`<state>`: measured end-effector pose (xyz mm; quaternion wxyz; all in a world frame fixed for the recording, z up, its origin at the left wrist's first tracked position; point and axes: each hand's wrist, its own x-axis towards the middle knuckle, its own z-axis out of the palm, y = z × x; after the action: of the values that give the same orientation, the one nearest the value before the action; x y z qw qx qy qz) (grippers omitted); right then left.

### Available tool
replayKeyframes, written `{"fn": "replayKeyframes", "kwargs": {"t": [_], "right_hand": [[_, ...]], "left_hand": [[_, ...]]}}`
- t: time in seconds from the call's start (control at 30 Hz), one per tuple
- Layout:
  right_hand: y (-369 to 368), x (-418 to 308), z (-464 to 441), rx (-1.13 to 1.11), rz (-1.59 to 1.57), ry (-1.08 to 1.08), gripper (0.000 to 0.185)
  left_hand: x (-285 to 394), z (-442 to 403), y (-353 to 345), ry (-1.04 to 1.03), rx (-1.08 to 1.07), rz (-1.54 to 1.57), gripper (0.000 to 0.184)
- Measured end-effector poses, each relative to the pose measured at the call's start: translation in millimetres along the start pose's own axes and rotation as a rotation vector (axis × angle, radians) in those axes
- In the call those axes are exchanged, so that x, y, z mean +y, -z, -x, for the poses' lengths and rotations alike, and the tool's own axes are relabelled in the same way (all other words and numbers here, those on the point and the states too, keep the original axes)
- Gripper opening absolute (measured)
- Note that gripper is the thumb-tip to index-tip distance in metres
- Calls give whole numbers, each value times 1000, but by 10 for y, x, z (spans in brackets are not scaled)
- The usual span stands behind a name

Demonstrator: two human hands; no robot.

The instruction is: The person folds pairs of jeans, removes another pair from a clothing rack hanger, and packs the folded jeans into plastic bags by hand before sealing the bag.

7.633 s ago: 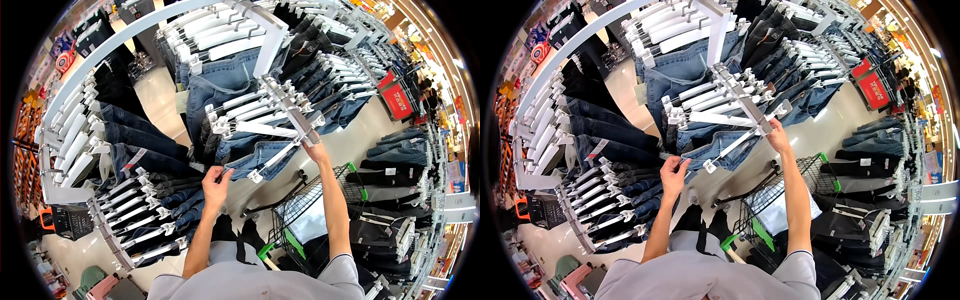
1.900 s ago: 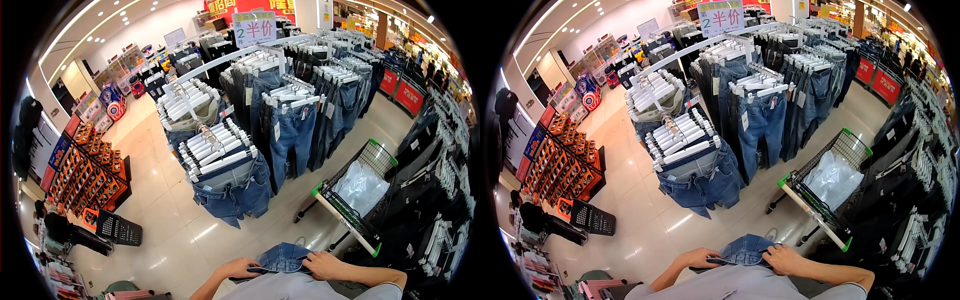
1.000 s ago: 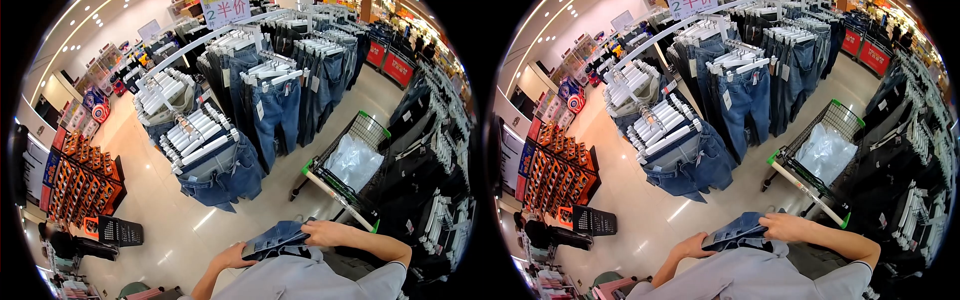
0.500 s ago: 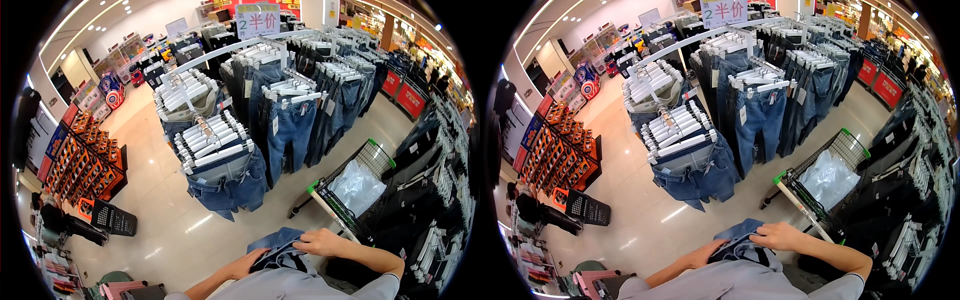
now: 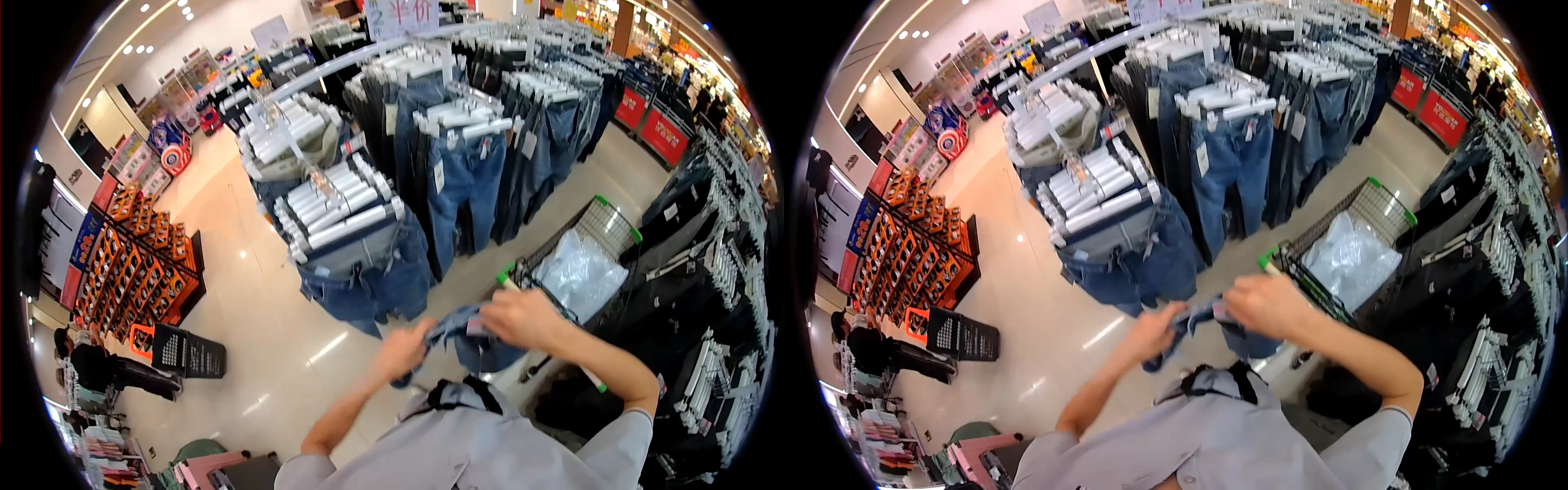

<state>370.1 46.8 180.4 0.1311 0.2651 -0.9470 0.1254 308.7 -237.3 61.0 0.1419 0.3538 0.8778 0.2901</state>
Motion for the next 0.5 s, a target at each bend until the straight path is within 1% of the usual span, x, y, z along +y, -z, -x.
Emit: {"fn": "replayKeyframes", "kwargs": {"t": [0.07,0.13,0.2,0.23,0.27,0.37,0.4,0.43,0.47,0.5], "right_hand": [[-27,206,-29,52,72,-8,22],[76,282,-127,120,172,6,21],[115,357,-181,142,210,-9,21],[138,388,-205,175,254,-27,21],[176,406,-229,175,256,-25,21],[280,482,-280,161,112,-111,21],[328,514,-290,166,119,-113,21],[384,542,-303,137,52,-116,20],[420,556,-312,106,-18,-118,20],[435,567,-324,111,-14,-119,20]], "left_hand": [[30,-155,352,-167,-56,43,60],[235,-273,713,-161,-132,41,56],[283,-388,902,-238,-113,54,48],[290,-446,971,-237,-133,41,43],[332,-483,1065,-240,-147,29,41],[377,-575,1166,-202,-117,19,39],[352,-614,1151,-299,-2,10,36],[343,-650,1155,-396,114,0,34],[363,-666,1201,-403,115,-3,34],[391,-677,1276,-353,66,-34,33]]}}
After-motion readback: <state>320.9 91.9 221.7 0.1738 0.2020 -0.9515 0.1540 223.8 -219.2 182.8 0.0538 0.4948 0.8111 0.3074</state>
